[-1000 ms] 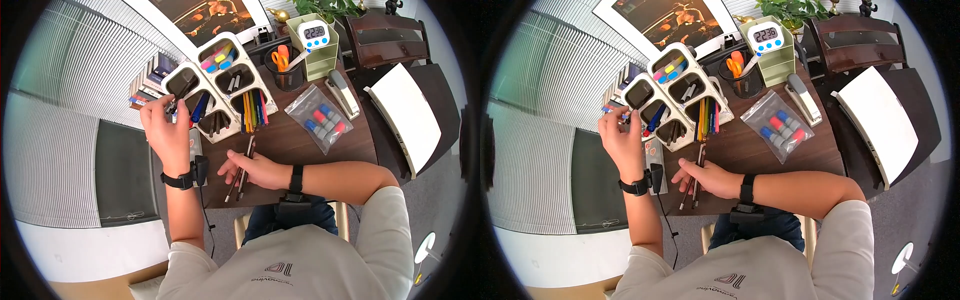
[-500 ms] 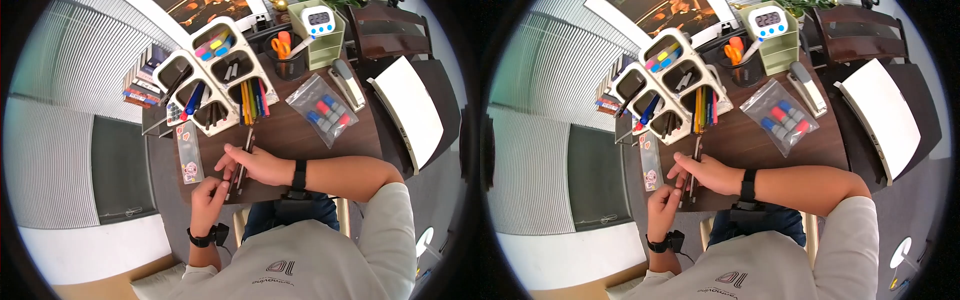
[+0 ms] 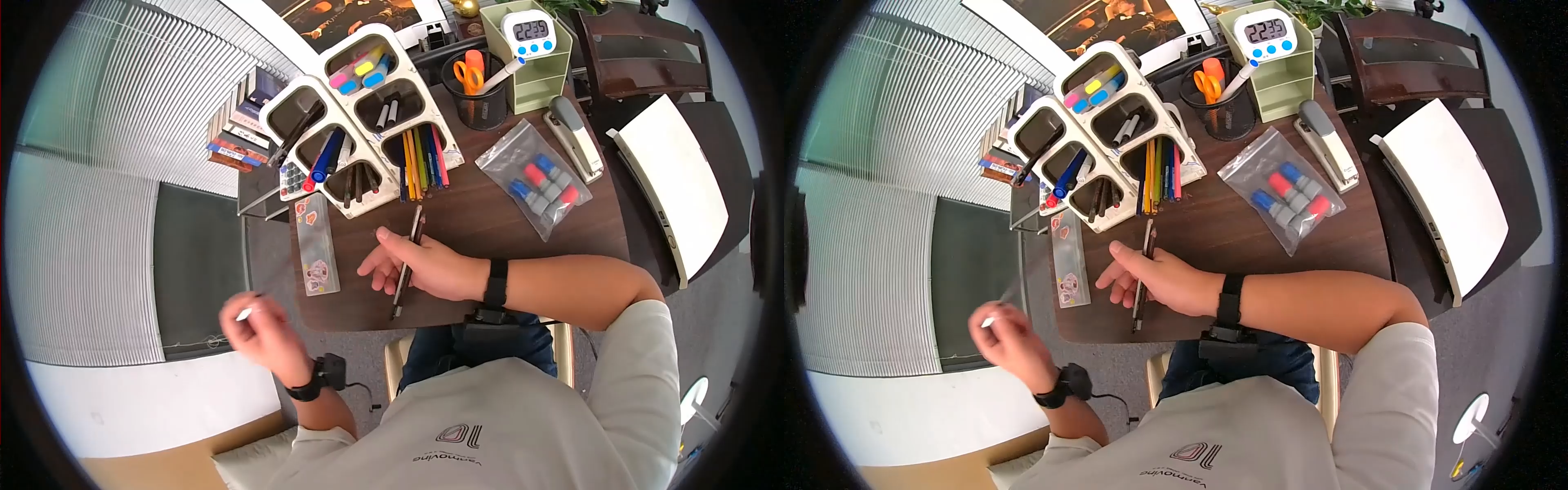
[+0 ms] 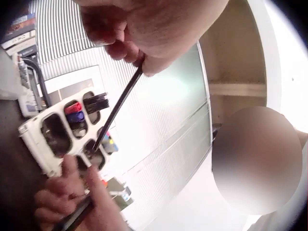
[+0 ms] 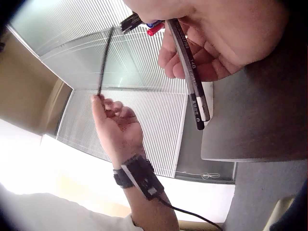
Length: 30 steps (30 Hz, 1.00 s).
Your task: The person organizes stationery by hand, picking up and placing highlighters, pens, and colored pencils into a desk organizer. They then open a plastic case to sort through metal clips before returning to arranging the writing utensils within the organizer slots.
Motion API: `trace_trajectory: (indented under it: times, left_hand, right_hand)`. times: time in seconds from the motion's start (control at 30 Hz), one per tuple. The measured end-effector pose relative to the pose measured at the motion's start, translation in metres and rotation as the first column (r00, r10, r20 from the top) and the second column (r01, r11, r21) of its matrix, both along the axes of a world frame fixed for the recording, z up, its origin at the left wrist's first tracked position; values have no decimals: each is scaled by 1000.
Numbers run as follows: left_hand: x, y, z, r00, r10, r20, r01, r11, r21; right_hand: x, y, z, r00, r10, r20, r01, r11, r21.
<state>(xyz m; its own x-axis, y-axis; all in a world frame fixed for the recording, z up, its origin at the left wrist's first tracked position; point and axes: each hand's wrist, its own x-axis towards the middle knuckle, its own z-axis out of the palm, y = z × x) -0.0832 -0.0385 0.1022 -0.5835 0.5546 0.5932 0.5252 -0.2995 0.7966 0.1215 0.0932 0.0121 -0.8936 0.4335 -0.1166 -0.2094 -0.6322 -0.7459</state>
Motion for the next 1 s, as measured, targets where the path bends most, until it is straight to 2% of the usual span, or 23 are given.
trace_trajectory:
  times: [0.07,0.1,0.17,0.2,0.27,0.33,0.4,0.47,0.5,0.53,0.6,0.63,0.7,0.73,0.83,0.9,0.97,1.0]
  left_hand:
    - [7,18,27,990,82,113,-112,951,290]
    - [5,26,36,991,82,109,-111,948,297]
    - [-3,39,50,975,164,-149,-109,942,318]
    - [-7,49,53,961,158,-225,-91,955,281]
    - [-5,75,58,928,223,-297,-166,964,206]
    - [-7,102,56,900,171,-401,-114,980,162]
    - [-9,128,50,895,89,-436,-46,993,108]
    - [-3,142,47,853,132,-505,-137,990,27]
    - [1,148,49,807,131,-575,-172,985,-16]
    - [3,152,48,806,94,-584,-161,985,-63]
    - [3,157,43,876,34,-482,-115,983,-140]
    - [4,157,44,876,33,-482,-115,983,-141]
    - [6,156,44,952,-74,-296,24,986,-168]
    - [7,154,42,952,-74,-296,24,985,-169]
    - [8,131,29,954,25,-298,-11,999,47]
    - [5,101,3,990,30,-137,-34,999,-27]
    - [22,65,-14,997,-79,15,80,949,-304]
    - [21,51,-31,989,-135,-60,90,875,-476]
  right_hand:
    - [0,-2,-1,1000,-3,-30,2,1000,-27]
    - [-1,-2,0,1000,2,-5,-2,1000,-13]
    - [0,0,1,1000,5,21,-5,1000,6]
    - [0,0,1,1000,1,15,-1,1000,-4]
    - [0,-2,0,1000,-3,8,3,1000,-14]
    - [-1,-1,-1,1000,1,4,-1,1000,-17]
    - [-1,0,0,1000,-1,-1,1,1000,-11]
    - [-2,-1,-3,1000,-4,-3,4,1000,-7]
    - [-2,-1,-5,1000,4,-1,-4,1000,17]
    - [-2,0,-6,1000,13,1,-13,999,40]
    - [-2,0,-6,1000,12,7,-12,999,47]
    - [-3,0,-7,1000,14,13,-15,998,54]
    - [-4,0,-8,1000,12,5,-12,999,51]
    - [-4,-1,-9,1000,8,-3,-8,999,50]
    - [-2,0,-5,1000,-3,-21,3,1000,8]
    - [1,0,2,1000,-3,-14,3,1000,-10]
    - [0,-1,1,1000,-8,-2,8,999,-31]
    - [-1,-1,-2,1000,-19,-12,18,999,-38]
